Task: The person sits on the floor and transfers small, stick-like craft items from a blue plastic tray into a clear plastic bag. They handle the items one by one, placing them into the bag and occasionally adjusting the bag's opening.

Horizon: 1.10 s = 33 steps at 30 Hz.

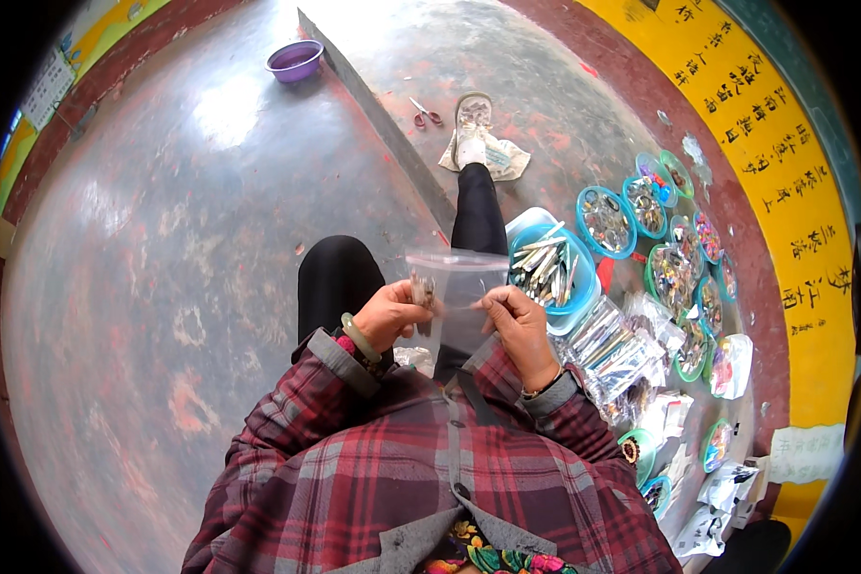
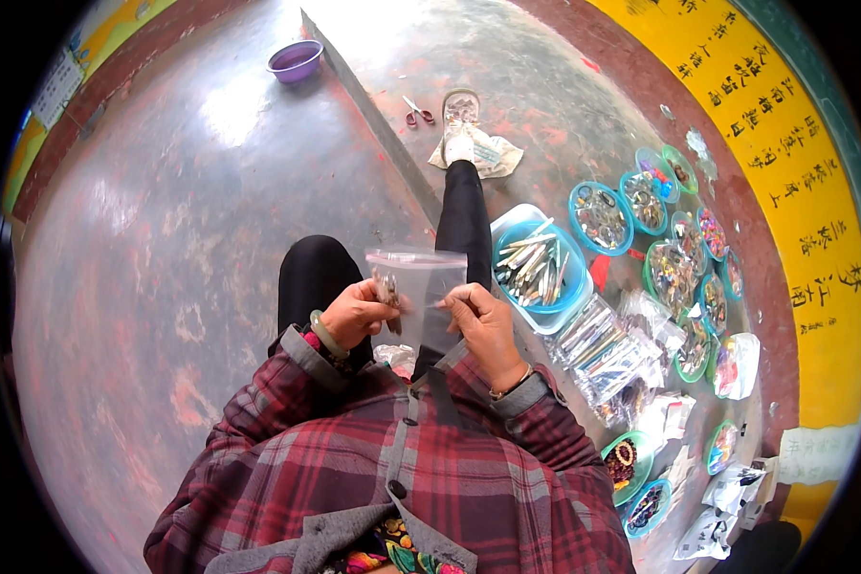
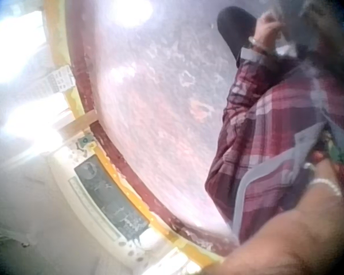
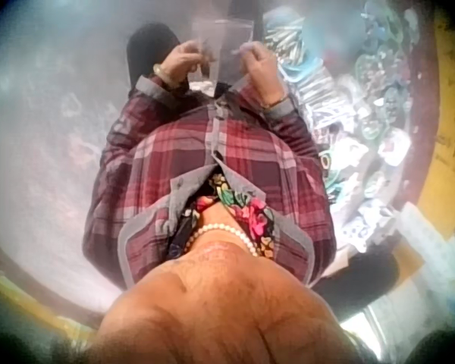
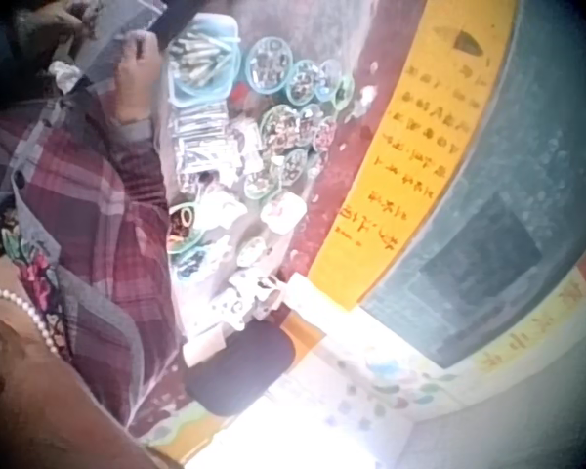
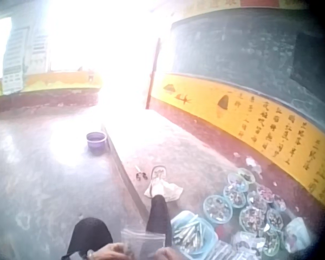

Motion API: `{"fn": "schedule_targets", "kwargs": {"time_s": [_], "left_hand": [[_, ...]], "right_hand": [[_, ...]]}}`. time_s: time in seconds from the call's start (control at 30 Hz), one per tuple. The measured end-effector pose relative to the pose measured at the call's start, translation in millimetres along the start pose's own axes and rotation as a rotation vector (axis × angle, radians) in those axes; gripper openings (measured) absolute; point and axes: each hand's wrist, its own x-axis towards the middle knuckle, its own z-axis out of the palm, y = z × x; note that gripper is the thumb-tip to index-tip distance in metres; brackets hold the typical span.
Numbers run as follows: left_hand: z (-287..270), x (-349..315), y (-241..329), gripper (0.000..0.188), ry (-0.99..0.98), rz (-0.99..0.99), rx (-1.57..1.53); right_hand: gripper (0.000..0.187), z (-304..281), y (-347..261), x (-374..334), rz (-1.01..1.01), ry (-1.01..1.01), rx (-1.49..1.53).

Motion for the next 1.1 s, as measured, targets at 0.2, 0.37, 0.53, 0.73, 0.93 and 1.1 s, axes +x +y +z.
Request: {"fn": "schedule_targets", "kwargs": {"time_s": [0.2,0.37,0.53,0.73,0.93,1.1], "left_hand": [[16,-5,1,0.034,-0.051,0.096,0.040],[25,-6,3,0.032,-0.124,0.130,0.060],[21,2,-16,0.027,-0.096,0.117,0.072],[19,6,-24,0.024,0.034,0.150,0.074],[21,9,-31,0.020,0.019,0.255,0.154],[20,8,-34,0.021,0.059,0.328,0.320]], "right_hand": [[0.010,-14,20,-14,0.066,0.020,0.064],[0.010,-20,23,-21,0.059,0.040,0.080],[0.012,-24,26,-22,0.079,0.043,0.052],[0.019,-20,-13,-16,-0.206,0.353,-0.386],[0.034,-6,-54,-5,-0.653,0.080,-0.733],[0.023,3,-45,-3,-0.580,-0.031,-0.863]]}}
